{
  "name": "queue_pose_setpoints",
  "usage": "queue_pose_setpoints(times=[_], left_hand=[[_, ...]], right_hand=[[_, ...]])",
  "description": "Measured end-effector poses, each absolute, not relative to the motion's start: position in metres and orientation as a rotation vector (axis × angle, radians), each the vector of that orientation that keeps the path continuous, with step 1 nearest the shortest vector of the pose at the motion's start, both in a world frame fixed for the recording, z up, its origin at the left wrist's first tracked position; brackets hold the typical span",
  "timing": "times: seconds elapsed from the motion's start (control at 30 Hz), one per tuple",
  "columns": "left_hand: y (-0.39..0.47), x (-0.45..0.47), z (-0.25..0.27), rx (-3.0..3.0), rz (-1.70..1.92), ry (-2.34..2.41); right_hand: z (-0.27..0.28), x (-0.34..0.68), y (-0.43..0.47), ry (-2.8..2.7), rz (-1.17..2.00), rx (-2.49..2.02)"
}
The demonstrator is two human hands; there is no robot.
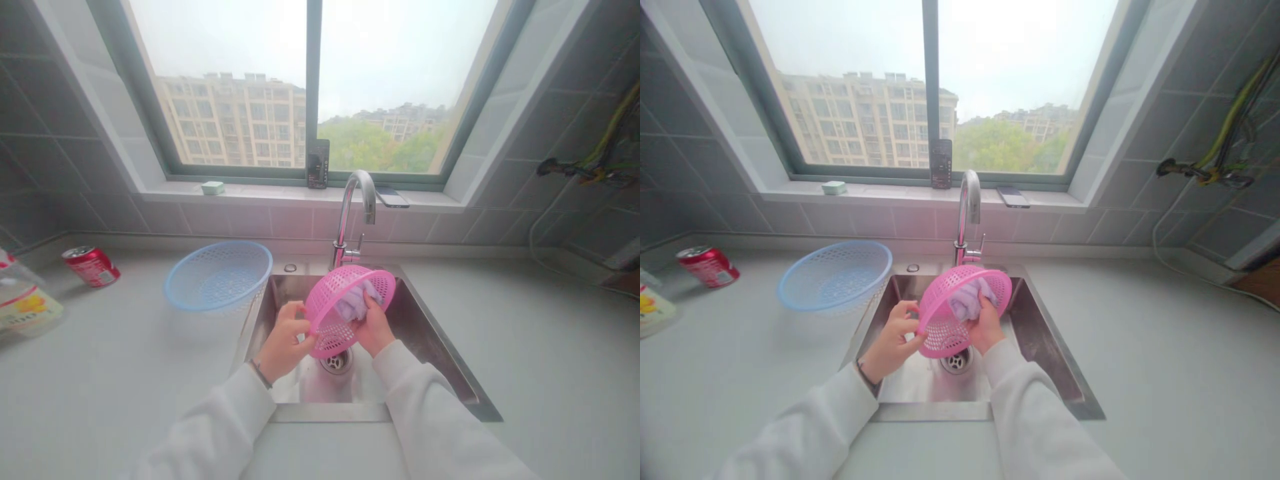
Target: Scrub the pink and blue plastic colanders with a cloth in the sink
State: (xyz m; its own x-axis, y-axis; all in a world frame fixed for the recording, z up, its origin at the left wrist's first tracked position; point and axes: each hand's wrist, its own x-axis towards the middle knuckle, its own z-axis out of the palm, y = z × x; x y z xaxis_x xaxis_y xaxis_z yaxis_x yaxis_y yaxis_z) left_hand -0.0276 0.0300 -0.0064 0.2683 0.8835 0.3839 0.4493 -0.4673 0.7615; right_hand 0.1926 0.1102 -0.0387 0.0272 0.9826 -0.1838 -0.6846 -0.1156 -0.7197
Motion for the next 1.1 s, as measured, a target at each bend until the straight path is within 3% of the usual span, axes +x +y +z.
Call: queue_pose_setpoints(times=[0.2,0.53,0.77,1.1], left_hand=[[0.042,-0.024,-0.017,1.799,1.047,1.014],[0.041,-0.024,-0.019,1.609,1.225,0.946],[0.050,-0.021,-0.029,1.271,1.185,0.911],[0.043,-0.021,-0.022,1.321,0.985,0.848]], right_hand=[[-0.014,0.190,0.107,-0.179,1.532,-0.739],[-0.014,0.163,0.071,-0.882,1.685,-0.766],[-0.012,0.163,0.072,-0.771,1.718,-0.762],[-0.003,0.162,0.066,-0.882,1.839,-0.827]])
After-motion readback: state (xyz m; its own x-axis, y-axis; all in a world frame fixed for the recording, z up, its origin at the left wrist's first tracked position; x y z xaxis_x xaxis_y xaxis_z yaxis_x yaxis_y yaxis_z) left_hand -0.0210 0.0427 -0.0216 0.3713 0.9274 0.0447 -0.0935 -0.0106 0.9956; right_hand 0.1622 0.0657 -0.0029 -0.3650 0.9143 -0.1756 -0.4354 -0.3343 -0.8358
